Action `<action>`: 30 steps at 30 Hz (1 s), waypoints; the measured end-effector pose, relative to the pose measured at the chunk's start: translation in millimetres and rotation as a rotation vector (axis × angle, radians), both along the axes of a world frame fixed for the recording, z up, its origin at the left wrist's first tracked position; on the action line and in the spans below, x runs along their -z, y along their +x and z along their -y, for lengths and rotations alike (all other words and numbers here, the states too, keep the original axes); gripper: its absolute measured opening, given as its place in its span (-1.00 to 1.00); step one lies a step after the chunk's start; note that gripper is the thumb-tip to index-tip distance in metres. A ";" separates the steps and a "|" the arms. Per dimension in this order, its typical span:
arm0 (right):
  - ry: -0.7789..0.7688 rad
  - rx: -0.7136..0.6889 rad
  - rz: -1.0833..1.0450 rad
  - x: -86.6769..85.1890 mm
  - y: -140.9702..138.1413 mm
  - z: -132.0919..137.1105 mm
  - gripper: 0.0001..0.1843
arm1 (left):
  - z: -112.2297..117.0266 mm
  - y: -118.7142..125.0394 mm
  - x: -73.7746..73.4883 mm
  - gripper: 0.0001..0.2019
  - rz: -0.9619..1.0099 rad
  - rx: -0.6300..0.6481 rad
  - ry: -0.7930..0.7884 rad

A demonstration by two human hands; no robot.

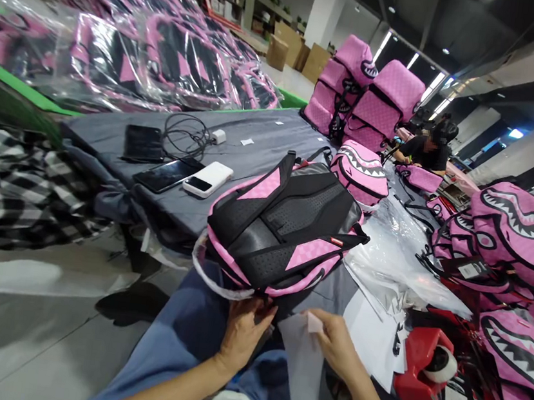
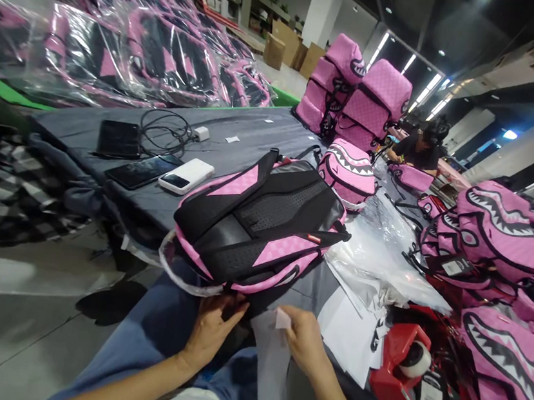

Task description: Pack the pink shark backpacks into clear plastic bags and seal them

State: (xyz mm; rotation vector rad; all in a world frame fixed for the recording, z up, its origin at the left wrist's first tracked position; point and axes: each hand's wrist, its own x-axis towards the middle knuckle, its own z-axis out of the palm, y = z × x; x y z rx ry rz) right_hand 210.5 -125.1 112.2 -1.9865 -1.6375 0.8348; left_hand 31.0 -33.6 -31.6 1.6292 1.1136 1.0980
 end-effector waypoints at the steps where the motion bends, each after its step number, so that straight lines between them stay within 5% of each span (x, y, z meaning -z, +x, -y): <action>1: 0.044 0.040 -0.057 0.4 3.6 -2.3 -0.67 | -1.6 1.8 0.7 -0.56 0.015 0.016 -0.016; 7: -0.031 0.024 -0.335 8.1 25.2 -11.4 -0.62 | 1.7 -27.0 -19.2 -0.45 0.112 0.278 -0.203; 11: -0.074 -0.049 -0.110 33.3 3.9 -28.8 -0.75 | 13.9 -42.7 -38.6 -0.42 0.180 0.436 -0.396; 15: 0.049 0.029 -0.053 50.7 -34.1 -46.0 -0.78 | 24.7 -43.2 -40.0 -0.52 0.020 0.368 -0.223; 19: 0.163 0.102 -0.187 46.1 -62.2 -52.9 -0.57 | 29.8 -34.2 -27.6 -0.67 -0.215 0.404 0.157; 23: 0.175 0.198 -0.239 44.2 -74.9 -55.1 -0.64 | 28.0 -33.3 -20.8 -0.59 -0.332 0.483 0.367; 25: 0.202 0.245 -0.228 47.2 -76.4 -56.5 -0.71 | 23.1 -39.8 -20.8 -0.62 -0.213 0.389 0.227; 28: 0.215 0.255 -0.238 50.9 -75.7 -58.9 -0.75 | 12.1 -48.7 -24.6 -0.61 0.074 0.064 -0.202; 30: 0.202 0.247 -0.269 51.6 -75.4 -60.1 -0.75 | 5.8 -47.9 -30.0 -0.47 0.308 0.027 -0.493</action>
